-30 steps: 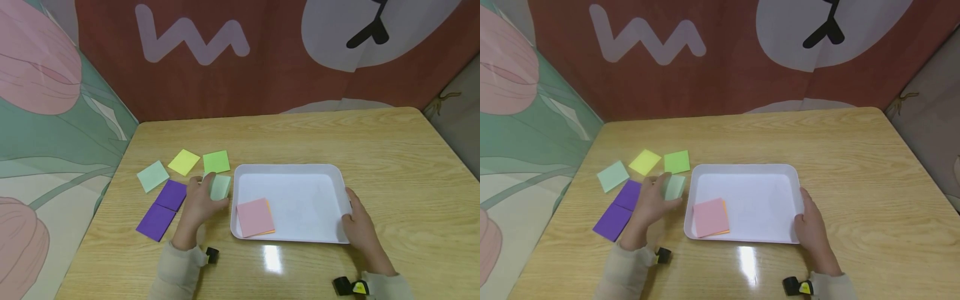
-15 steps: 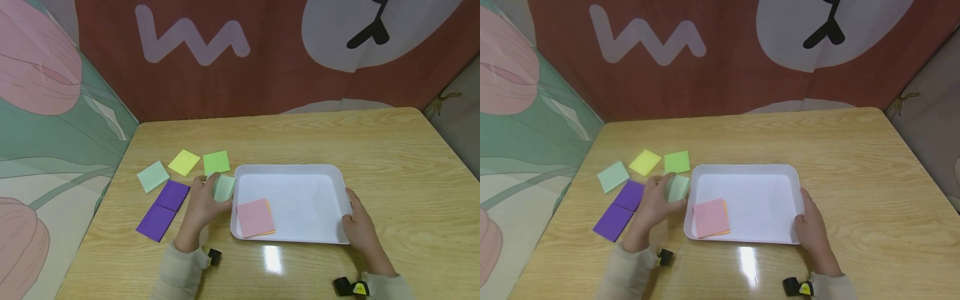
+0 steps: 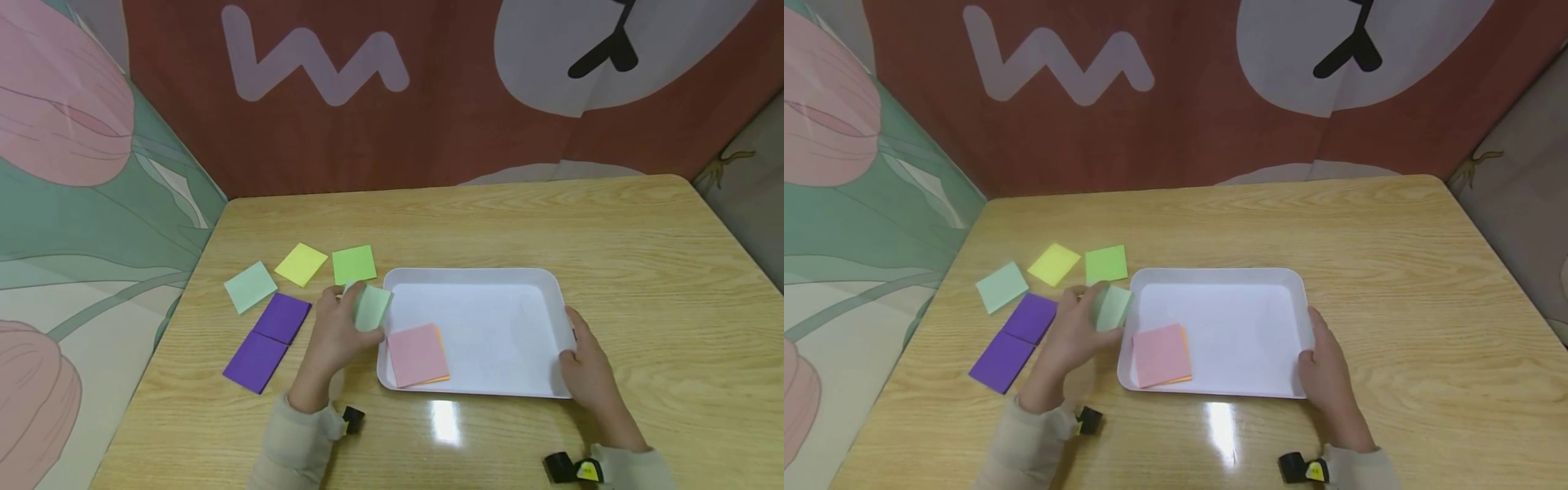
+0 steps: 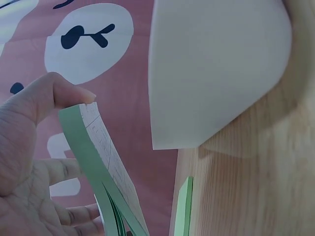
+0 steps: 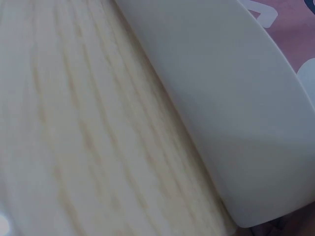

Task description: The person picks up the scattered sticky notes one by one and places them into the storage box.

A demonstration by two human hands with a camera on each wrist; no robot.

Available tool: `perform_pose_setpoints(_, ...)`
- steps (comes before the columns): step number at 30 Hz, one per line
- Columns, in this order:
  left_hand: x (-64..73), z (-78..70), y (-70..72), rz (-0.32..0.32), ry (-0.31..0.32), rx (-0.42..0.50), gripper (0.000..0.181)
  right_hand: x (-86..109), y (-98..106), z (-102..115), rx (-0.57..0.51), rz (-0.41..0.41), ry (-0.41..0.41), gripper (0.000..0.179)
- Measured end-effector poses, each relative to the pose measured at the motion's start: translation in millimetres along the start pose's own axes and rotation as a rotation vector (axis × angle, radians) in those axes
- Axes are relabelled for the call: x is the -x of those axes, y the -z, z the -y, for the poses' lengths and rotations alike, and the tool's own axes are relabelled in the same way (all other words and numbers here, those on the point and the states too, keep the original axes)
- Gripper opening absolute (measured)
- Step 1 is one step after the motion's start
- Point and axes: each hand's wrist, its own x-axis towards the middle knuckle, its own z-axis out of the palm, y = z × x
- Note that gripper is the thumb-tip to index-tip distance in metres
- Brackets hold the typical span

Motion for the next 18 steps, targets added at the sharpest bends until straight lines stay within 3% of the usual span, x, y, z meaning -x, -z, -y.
perform_pose_setpoints(18, 3.0, -7.3, -5.6, 0.004, -0.092, 0.011, 0.073, -0.9, 0.1, -1.4, 0.007, -0.006, 0.006, 0.062)
